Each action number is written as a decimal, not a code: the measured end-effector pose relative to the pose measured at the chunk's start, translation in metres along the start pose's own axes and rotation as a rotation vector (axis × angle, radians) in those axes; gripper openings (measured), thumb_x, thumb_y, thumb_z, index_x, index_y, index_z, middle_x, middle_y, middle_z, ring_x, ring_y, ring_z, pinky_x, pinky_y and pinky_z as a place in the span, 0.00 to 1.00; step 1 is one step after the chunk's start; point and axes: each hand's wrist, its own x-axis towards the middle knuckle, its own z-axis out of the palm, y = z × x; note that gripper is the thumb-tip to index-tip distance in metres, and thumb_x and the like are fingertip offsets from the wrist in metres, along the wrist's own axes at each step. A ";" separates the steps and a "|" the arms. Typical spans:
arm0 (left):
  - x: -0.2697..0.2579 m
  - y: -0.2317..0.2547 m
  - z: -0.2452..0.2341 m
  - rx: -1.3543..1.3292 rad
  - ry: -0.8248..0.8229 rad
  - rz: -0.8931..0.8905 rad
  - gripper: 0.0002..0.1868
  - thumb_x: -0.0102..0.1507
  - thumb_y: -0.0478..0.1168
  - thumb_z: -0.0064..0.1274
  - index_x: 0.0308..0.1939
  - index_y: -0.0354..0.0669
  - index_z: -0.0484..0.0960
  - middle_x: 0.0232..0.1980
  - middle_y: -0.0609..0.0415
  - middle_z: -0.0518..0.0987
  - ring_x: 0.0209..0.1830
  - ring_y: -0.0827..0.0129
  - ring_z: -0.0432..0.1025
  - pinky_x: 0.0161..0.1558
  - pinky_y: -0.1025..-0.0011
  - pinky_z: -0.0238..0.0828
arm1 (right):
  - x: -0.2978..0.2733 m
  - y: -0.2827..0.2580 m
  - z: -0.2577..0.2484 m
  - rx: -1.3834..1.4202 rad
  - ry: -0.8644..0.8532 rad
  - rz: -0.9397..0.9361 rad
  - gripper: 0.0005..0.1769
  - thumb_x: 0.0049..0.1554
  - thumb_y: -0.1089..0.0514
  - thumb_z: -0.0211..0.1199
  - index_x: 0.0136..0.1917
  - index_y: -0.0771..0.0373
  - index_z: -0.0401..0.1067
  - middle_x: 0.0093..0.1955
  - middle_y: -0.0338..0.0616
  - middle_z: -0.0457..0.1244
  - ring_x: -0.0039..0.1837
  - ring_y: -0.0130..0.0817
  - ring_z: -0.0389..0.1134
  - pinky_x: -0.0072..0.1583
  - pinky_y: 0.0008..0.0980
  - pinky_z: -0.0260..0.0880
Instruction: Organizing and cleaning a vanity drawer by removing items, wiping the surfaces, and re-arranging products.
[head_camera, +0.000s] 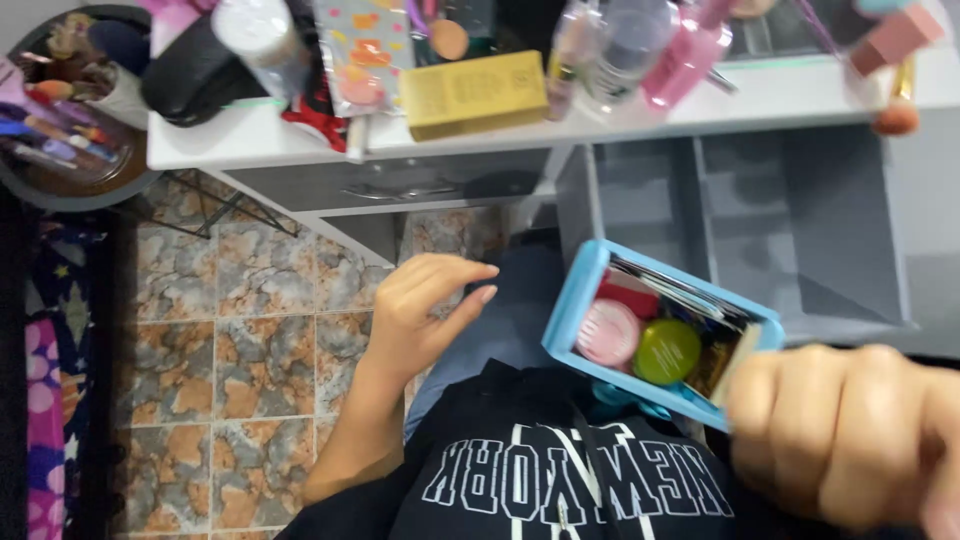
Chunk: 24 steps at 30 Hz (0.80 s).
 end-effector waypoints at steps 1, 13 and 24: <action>0.001 -0.008 -0.003 0.009 0.009 -0.005 0.10 0.60 0.34 0.65 0.44 0.41 0.85 0.43 0.51 0.85 0.45 0.59 0.80 0.48 0.65 0.75 | -0.016 -0.001 0.003 0.012 -0.007 0.002 0.10 0.65 0.57 0.52 0.46 0.59 0.73 0.23 0.41 0.67 0.22 0.33 0.66 0.28 0.36 0.67; 0.052 -0.071 -0.005 0.159 0.119 -0.027 0.11 0.61 0.34 0.64 0.47 0.42 0.85 0.49 0.52 0.84 0.56 0.56 0.77 0.58 0.62 0.73 | -0.078 -0.015 -0.037 -2.111 0.124 1.068 0.24 0.52 0.51 0.63 0.59 0.64 0.78 0.60 0.54 0.69 0.65 0.52 0.68 0.64 0.43 0.66; 0.082 -0.089 0.002 0.316 0.140 0.054 0.15 0.61 0.35 0.65 0.52 0.42 0.84 0.61 0.52 0.79 0.69 0.52 0.69 0.68 0.57 0.65 | -0.109 -0.019 -0.045 -1.631 0.605 1.401 0.21 0.56 0.47 0.63 0.59 0.57 0.79 0.54 0.50 0.72 0.54 0.42 0.74 0.54 0.36 0.72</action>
